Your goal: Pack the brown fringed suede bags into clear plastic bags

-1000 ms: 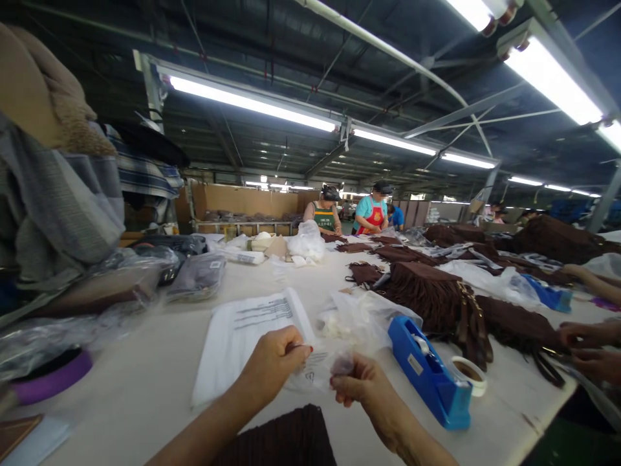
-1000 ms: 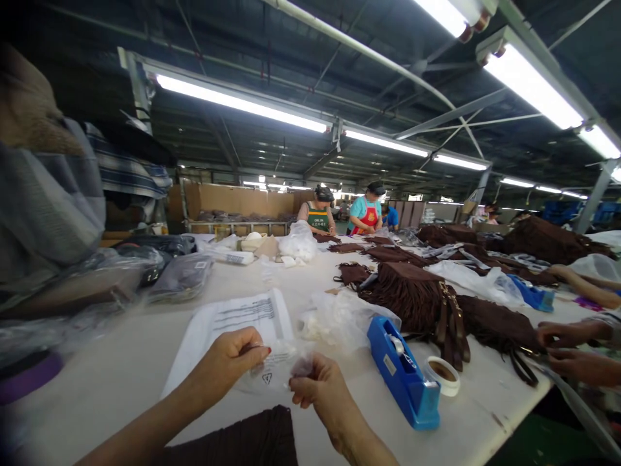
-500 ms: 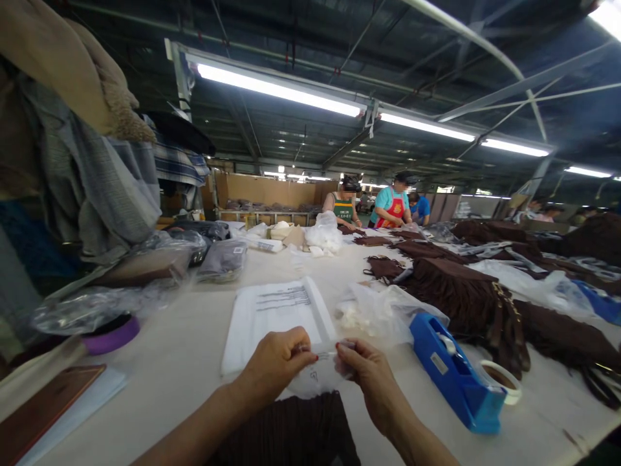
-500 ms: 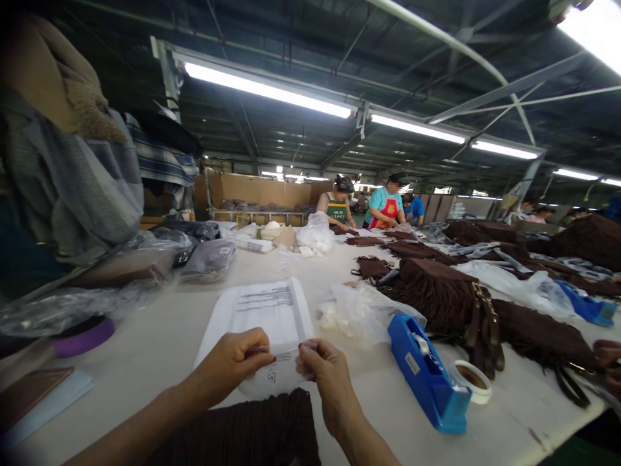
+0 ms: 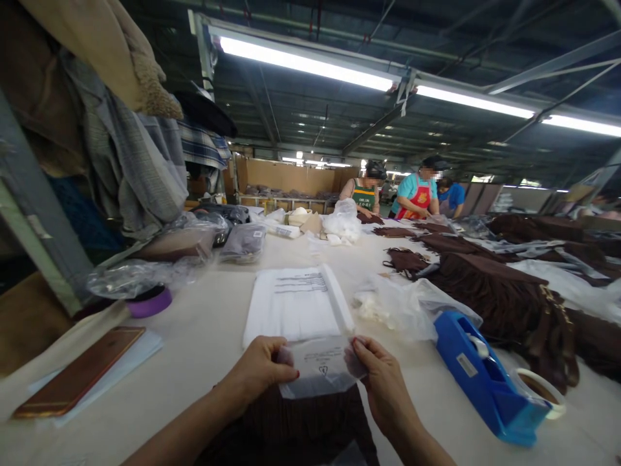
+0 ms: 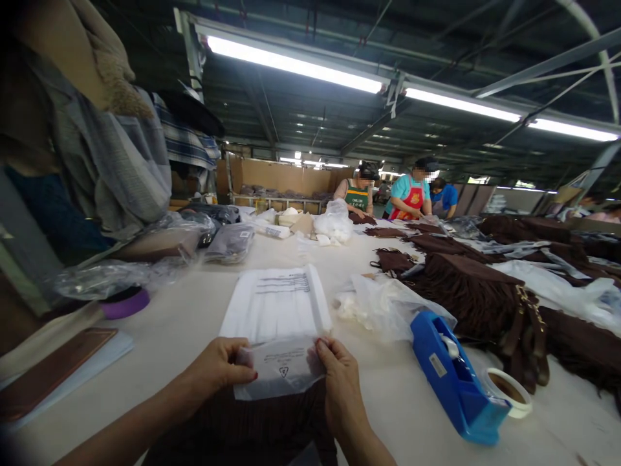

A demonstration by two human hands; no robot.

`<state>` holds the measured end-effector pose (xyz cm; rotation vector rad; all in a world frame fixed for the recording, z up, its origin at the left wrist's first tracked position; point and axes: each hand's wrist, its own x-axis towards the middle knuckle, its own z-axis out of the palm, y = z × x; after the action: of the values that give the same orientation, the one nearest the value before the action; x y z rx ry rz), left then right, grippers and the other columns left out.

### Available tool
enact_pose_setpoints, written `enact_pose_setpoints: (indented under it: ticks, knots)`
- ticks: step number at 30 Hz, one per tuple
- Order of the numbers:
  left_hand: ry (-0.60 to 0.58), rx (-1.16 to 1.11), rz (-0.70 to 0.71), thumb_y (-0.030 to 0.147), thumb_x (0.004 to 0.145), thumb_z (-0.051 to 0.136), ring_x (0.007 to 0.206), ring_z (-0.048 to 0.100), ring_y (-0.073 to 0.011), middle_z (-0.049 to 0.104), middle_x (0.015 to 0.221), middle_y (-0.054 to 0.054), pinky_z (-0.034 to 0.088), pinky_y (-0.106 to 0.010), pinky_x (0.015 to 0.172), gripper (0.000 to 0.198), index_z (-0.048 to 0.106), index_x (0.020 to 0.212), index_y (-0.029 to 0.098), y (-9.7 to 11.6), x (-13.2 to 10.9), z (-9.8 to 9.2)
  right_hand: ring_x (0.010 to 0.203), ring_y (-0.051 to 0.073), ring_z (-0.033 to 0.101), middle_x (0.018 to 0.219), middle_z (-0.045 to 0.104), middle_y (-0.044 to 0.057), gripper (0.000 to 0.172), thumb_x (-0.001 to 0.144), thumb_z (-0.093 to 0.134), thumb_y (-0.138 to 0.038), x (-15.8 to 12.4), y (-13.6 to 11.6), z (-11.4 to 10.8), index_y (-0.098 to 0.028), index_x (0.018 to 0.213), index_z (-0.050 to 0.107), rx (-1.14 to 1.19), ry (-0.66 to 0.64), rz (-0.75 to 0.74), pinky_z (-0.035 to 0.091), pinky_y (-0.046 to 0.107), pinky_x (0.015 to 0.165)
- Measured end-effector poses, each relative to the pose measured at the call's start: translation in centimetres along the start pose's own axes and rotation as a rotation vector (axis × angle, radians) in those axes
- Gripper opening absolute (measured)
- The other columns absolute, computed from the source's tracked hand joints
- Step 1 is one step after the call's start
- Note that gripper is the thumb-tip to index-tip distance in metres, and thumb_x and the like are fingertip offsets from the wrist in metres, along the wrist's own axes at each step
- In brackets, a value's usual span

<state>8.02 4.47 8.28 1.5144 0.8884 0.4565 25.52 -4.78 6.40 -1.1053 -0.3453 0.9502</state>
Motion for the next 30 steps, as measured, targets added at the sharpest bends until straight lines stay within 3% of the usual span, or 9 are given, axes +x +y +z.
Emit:
enact_pose_setpoints:
  ticks: [5,9,13,17,20,25,30]
  knots:
    - [0.116,-0.236,-0.059,0.027,0.042,0.063,0.046,0.042,-0.0081,0.053,0.053,0.003,0.025,-0.019,0.042,0.023,0.052,0.058,0.015,-0.3,-0.6,0.0,0.052,0.008,0.054,0.06,0.064,0.0,0.041,0.039,0.085,-0.035,0.3,1.0,0.0,-0.013,0.067,0.066,0.047,0.003,0.007,0.041,0.018,0.05]
    - [0.176,-0.486,-0.043,0.02,0.041,0.066,0.05,0.051,-0.0083,0.056,0.053,0.002,0.038,-0.017,0.05,0.021,0.054,0.056,0.014,-1.6,-0.3,0.2,0.049,0.009,0.056,0.058,0.064,0.0,0.04,0.037,0.086,-0.027,1.7,3.2,-0.2,-0.013,0.069,0.066,0.163,-0.023,0.008,0.043,0.02,0.052]
    - [0.297,-0.469,-0.043,0.042,0.044,0.077,0.046,0.051,-0.0108,0.053,0.048,0.003,0.041,-0.02,0.048,0.039,0.053,0.058,0.015,-2.3,0.1,0.4,0.045,0.007,0.052,0.054,0.06,-0.002,0.045,0.036,0.087,-0.034,3.0,4.8,0.0,-0.014,0.068,0.062,0.187,-0.009,-0.015,0.041,0.019,0.047]
    - [0.349,-0.226,0.001,0.06,0.055,0.065,0.047,0.052,-0.0142,0.053,0.049,0.002,0.041,-0.022,0.044,0.045,0.051,0.058,0.017,-2.3,-1.3,0.0,0.046,0.008,0.048,0.051,0.052,-0.005,0.04,0.059,0.071,-0.052,1.6,4.8,0.3,-0.016,0.074,0.062,-0.124,-0.002,-0.136,0.036,0.019,0.043]
    - [0.335,0.027,0.031,0.06,0.065,0.051,0.042,0.047,-0.0138,0.052,0.049,0.002,0.036,-0.023,0.041,0.042,0.051,0.06,0.018,-3.1,-2.8,-0.8,0.065,0.015,0.058,0.068,0.063,0.001,0.036,0.075,0.055,-0.053,0.3,4.7,-0.1,-0.018,0.079,0.064,-0.538,-0.025,-0.39,0.047,0.025,0.061]
    - [0.418,0.557,0.042,0.034,0.081,0.041,0.06,0.055,-0.016,0.055,0.058,0.002,0.036,-0.025,0.058,0.024,0.049,0.064,0.019,-5.0,-5.3,-1.0,0.08,0.017,0.065,0.088,0.07,0.006,0.03,0.088,0.042,-0.038,-0.2,6.5,-1.4,-0.019,0.092,0.064,-1.005,-0.17,-0.765,0.049,0.027,0.075]
    - [0.296,1.062,-0.052,0.016,0.09,0.04,0.076,0.063,-0.0191,0.065,0.077,-0.002,0.042,-0.026,0.065,0.015,0.054,0.083,0.019,-6.5,-6.1,-0.3,0.072,0.018,0.067,0.08,0.069,0.007,0.03,0.092,0.033,-0.025,-0.3,8.6,-2.3,-0.018,0.092,0.062,-1.38,-0.206,-0.959,0.051,0.025,0.063]
